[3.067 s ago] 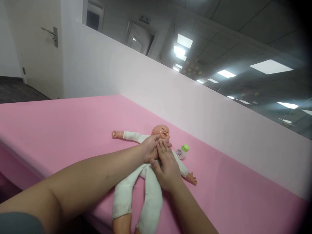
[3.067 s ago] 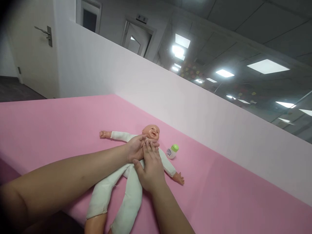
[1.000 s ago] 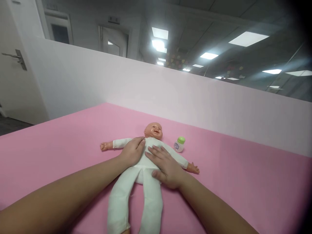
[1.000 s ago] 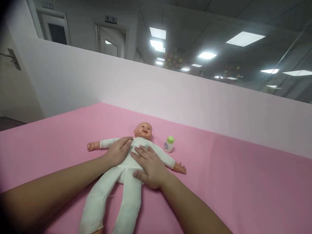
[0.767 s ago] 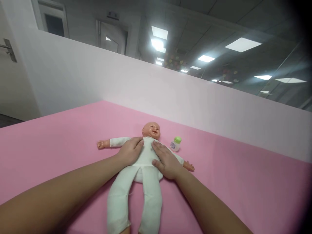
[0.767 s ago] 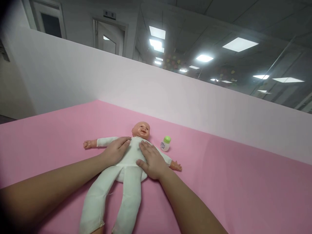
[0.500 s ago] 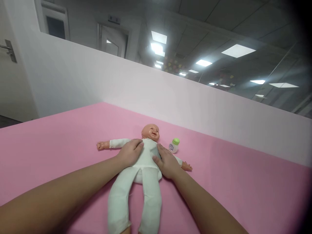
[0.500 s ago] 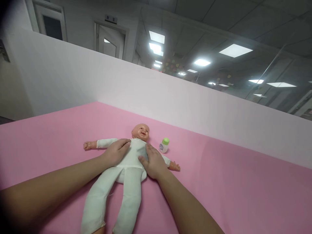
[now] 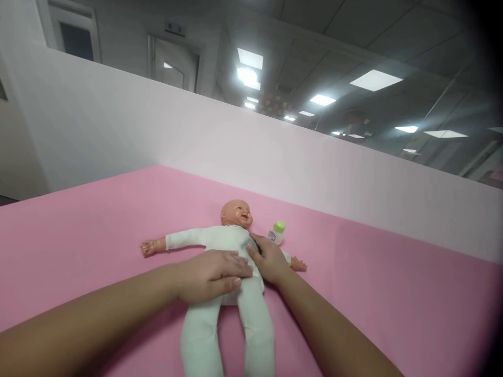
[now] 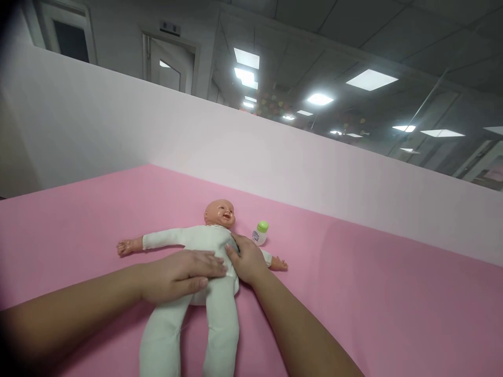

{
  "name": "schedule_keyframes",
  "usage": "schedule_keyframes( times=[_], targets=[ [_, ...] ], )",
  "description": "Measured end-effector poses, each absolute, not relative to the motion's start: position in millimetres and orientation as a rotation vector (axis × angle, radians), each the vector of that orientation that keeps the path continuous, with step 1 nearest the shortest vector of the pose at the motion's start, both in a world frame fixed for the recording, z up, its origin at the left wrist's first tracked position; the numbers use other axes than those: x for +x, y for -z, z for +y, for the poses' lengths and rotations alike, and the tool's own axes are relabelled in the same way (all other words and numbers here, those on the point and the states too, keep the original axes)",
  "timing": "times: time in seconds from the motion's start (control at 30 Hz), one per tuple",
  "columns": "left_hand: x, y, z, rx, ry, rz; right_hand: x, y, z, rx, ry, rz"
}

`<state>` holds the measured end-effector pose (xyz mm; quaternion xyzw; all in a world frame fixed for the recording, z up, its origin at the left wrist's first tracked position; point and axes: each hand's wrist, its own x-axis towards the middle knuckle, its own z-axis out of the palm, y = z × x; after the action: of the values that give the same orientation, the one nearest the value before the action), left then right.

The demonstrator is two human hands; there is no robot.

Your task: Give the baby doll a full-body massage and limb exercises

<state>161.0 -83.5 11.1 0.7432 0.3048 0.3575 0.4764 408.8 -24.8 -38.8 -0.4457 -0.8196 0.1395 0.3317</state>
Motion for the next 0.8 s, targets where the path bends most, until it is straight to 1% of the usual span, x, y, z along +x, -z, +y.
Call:
schedule_keyframes(
  times=[0.1, 0.37, 0.57, 0.63, 0.67, 0.8],
  targets=[
    [159.9, -3.6, -66.2, 2.210, -0.679, 0.659, 407.4, 40.4, -25.2, -1.227, -0.323, -2.143],
    [141.0, 26.3, -21.6, 2.361, -0.770, 1.080, 396.5, 41.5, -35.9, -1.313, -0.200, -2.182],
    [127.7, 36.4, -2.3, 2.415, -0.757, 1.346, 393.8, 42.4, -41.9, -1.307, -0.086, -2.160],
    [126.4, 36.4, -2.1, 2.392, -0.809, 1.361, 392.3, 39.1, -49.3, -1.165, -0.074, -2.120],
    [126.4, 36.0, -2.9, 2.379, -0.834, 1.352, 390.1, 35.8, -55.8, -1.023, -0.083, -2.127],
    [128.6, 32.4, -7.5, 2.347, -0.856, 1.333, 370.3, 17.9, -94.5, -0.270, -0.273, -2.306]
  ],
)
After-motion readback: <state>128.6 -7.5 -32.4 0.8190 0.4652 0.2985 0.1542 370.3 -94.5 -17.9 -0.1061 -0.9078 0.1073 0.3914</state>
